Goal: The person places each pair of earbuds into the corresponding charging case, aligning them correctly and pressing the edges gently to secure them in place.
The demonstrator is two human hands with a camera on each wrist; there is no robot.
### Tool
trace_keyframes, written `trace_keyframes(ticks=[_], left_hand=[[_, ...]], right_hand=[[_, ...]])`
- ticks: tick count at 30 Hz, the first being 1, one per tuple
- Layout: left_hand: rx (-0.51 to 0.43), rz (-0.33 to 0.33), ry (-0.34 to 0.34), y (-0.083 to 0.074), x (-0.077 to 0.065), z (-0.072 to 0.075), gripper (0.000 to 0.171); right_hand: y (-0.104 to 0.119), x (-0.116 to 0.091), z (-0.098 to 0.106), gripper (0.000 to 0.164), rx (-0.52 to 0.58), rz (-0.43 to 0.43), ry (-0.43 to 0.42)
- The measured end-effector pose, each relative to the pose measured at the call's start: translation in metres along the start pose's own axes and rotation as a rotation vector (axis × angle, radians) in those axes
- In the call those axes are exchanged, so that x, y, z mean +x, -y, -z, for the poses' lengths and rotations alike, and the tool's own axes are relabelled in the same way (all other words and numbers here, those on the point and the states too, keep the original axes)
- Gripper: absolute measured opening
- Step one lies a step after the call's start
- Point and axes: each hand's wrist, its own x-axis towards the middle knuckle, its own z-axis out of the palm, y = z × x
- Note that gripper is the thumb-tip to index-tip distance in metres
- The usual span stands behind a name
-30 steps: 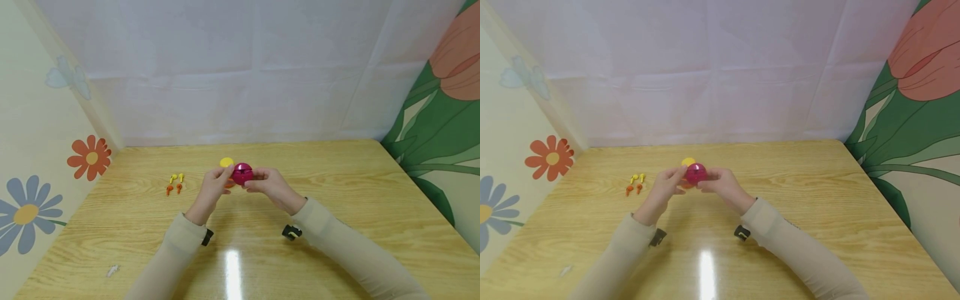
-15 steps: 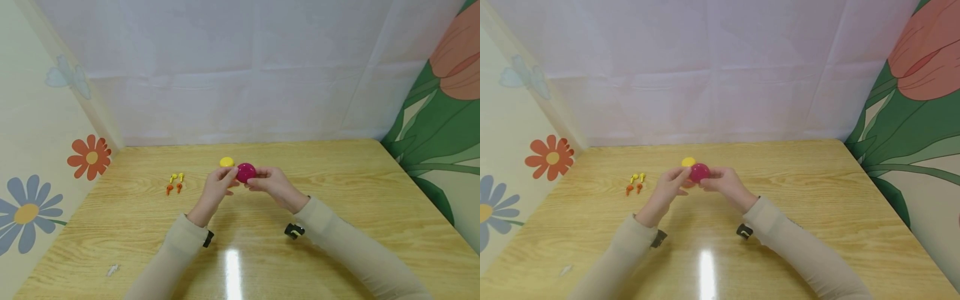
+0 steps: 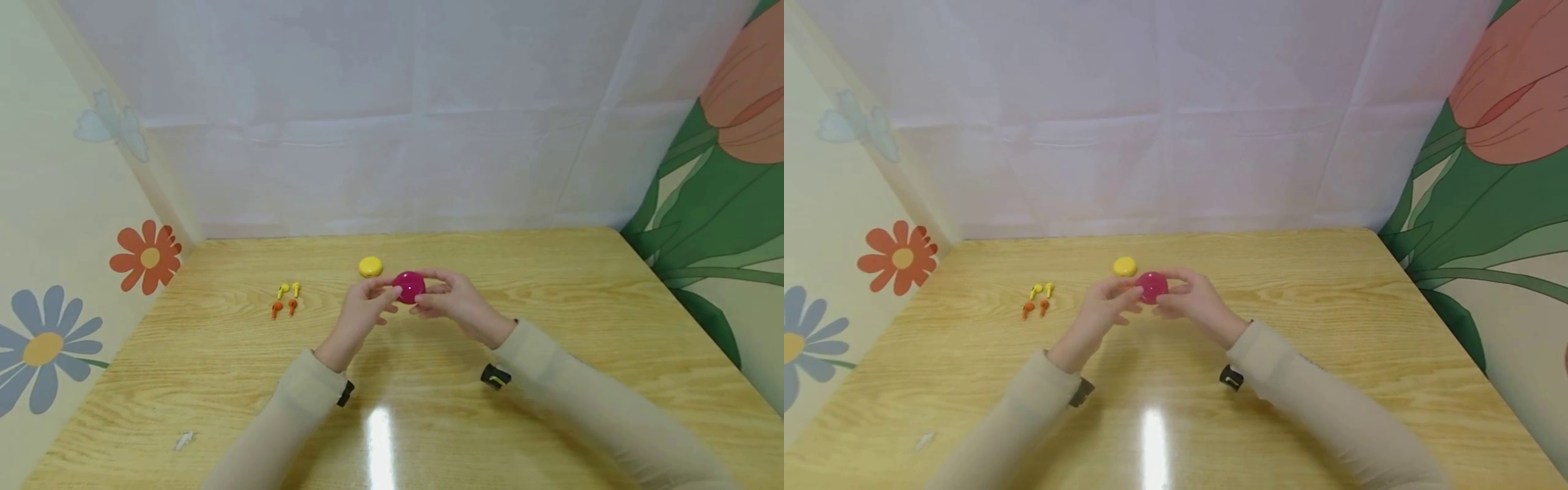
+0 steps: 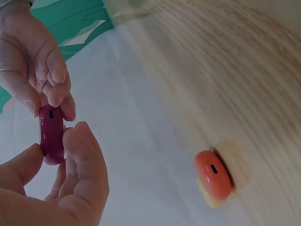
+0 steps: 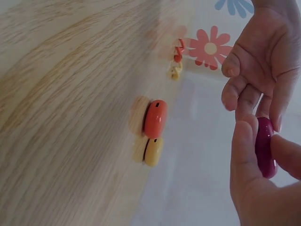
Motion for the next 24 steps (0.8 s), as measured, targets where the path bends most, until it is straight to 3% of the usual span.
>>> trace_keyframes(ticks=[7,13,24], left_hand=[[0.011,-0.008,0.078,0.006,0.0,-0.004,0.041],[0.014,0.001,0.087,0.012,0.001,-0.01,0.042],[-0.053,0.095,0.126,0.023,0.004,-0.023,0.047]], right_hand=[[-0.004,-0.003,0.008,0.051,-0.059,-0.013,-0.001],[-0.01,-0.006,0.016,0.052,-0.079,-0.004,0.044],[-0.019,-0.011,0.03,0.054,-0.134,0.012,0.062]])
